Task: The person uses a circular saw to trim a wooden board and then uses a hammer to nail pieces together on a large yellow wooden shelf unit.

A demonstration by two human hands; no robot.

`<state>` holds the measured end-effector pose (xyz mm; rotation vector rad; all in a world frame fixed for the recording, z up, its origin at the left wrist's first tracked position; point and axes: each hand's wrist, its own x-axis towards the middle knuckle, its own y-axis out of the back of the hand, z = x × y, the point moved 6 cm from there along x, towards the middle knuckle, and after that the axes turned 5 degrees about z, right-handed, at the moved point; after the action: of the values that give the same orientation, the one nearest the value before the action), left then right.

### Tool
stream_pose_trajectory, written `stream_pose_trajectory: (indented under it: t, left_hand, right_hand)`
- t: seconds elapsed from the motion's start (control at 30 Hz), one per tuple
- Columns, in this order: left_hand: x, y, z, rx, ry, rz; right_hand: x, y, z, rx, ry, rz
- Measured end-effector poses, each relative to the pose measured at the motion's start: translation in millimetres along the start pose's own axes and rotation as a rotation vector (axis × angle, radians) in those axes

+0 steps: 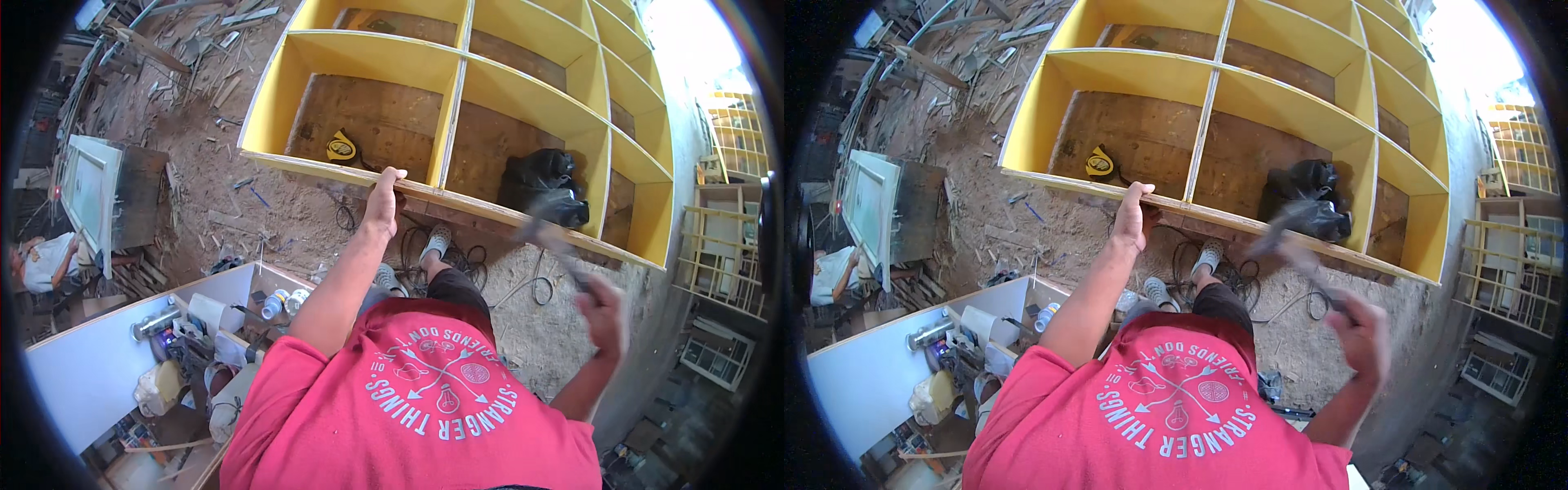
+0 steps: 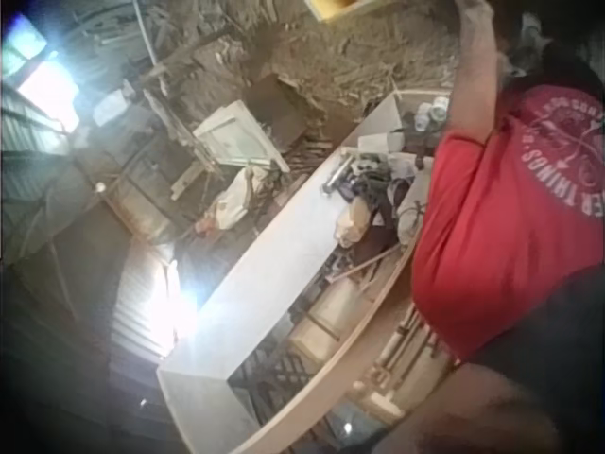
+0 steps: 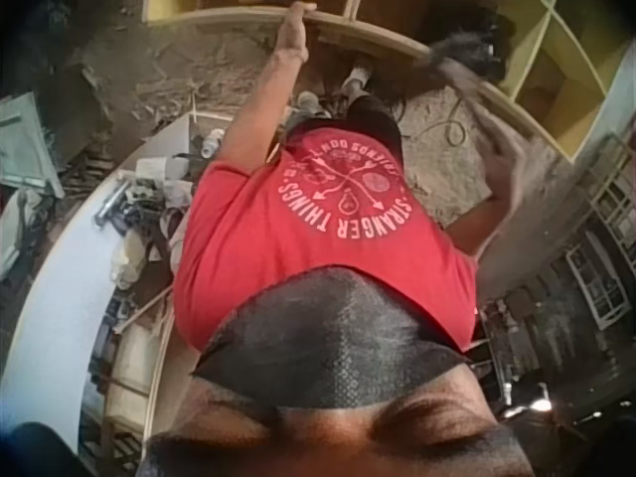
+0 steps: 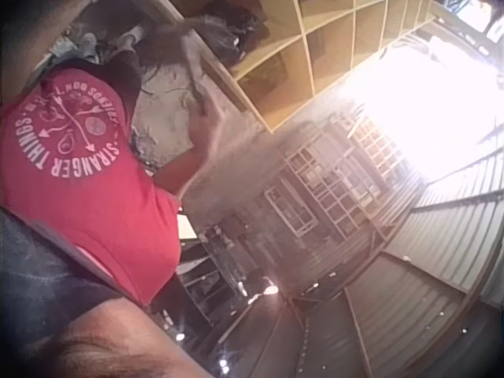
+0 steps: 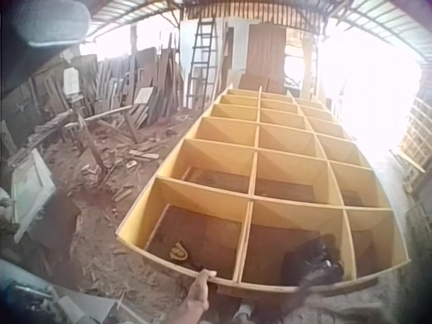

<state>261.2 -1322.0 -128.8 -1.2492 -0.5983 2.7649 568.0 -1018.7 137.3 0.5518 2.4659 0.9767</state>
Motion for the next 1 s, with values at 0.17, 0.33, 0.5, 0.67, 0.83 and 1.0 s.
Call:
stream_pose_trajectory:
  t: [0.17, 0.33, 0.5, 0.67, 0.83, 1.0]
  left_hand:
    - [1, -13, 2, 0.057, -0.008, -0.044]
    - [12, -7, -2, 0.058, -0.009, -0.064]
    - [5, -10, 2, 0.111, -0.049, -0.027]
    - [6, -8, 3, 0.097, -0.041, -0.035]
    - [-2, -15, 6, 0.119, -0.043, -0.041]
    - [-5, -15, 9, 0.106, -0.053, 0.01]
  right_hand:
    - [23, -153, 0, -0.377, 0.051, -0.518]
    - [43, -207, 10, -0.435, 0.11, -0.732]
    - [48, -235, 9, -0.299, 0.212, -0.836]
    - [55, -245, 18, -0.145, 0.211, -0.728]
    - [73, -248, 51, -0.167, 0.199, -0.744]
    - [61, -231, 34, -0.185, 0.171, -0.71]
